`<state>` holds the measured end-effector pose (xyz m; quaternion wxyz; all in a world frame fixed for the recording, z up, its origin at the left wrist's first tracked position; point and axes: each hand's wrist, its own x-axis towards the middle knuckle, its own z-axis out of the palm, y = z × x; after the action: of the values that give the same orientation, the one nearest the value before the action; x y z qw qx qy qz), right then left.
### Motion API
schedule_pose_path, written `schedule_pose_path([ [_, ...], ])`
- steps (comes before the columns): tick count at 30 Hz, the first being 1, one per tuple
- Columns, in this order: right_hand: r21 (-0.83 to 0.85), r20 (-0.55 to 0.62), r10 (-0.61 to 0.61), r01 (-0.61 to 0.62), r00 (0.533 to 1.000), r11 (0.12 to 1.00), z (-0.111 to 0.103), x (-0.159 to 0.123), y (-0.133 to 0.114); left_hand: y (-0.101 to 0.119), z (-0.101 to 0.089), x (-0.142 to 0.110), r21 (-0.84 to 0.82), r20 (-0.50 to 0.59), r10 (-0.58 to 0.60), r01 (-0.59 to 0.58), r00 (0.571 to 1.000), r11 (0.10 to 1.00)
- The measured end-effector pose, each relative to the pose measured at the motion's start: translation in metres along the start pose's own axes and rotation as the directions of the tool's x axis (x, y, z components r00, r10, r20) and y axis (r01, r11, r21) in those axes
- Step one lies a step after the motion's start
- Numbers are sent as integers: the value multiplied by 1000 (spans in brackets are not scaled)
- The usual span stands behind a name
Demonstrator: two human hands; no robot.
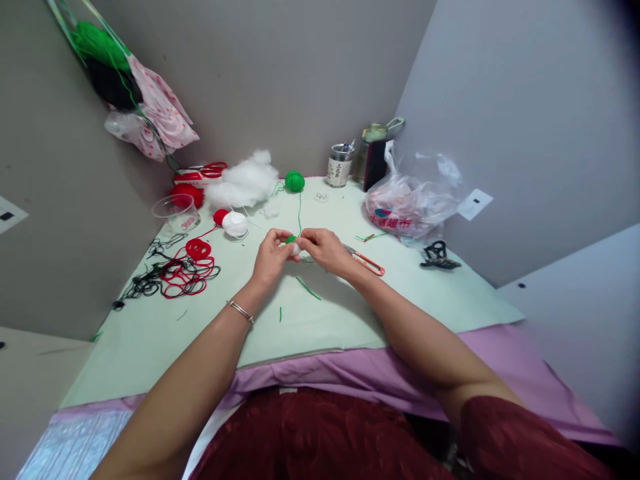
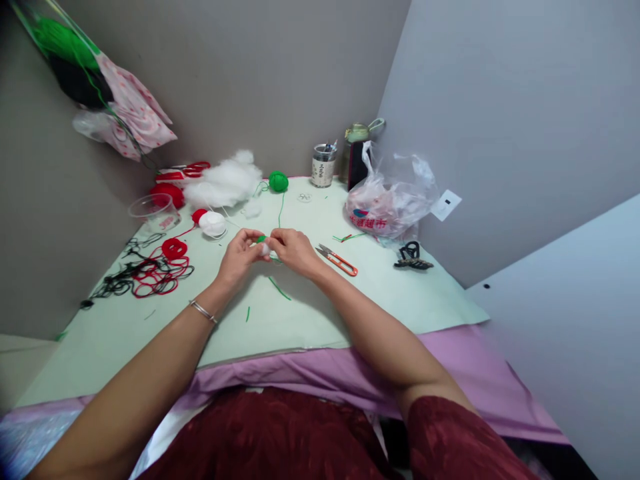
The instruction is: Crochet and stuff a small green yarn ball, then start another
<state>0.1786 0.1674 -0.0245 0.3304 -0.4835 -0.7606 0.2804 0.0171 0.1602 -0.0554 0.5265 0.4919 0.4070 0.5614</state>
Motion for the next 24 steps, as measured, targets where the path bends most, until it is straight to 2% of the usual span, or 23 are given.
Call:
schedule_pose_path([
  [5, 23, 33, -24, 23, 999, 999, 1, -3, -5, -2, 0, 0, 9, -48, 24, -24, 999, 1000],
  [13, 66, -71, 75, -70, 995, 995, 3, 5, 6, 9, 2, -7, -37, 53, 40, -38, 998, 999],
  [17, 75, -55, 59, -54, 997, 996, -1, 4, 4, 8, 1, -5, -32, 78, 33, -30, 996, 999],
  [24, 62, 54, -51, 48, 997, 997, -4, -5, -9, -2, 0, 1, -10, -62, 36, -37, 997, 999],
])
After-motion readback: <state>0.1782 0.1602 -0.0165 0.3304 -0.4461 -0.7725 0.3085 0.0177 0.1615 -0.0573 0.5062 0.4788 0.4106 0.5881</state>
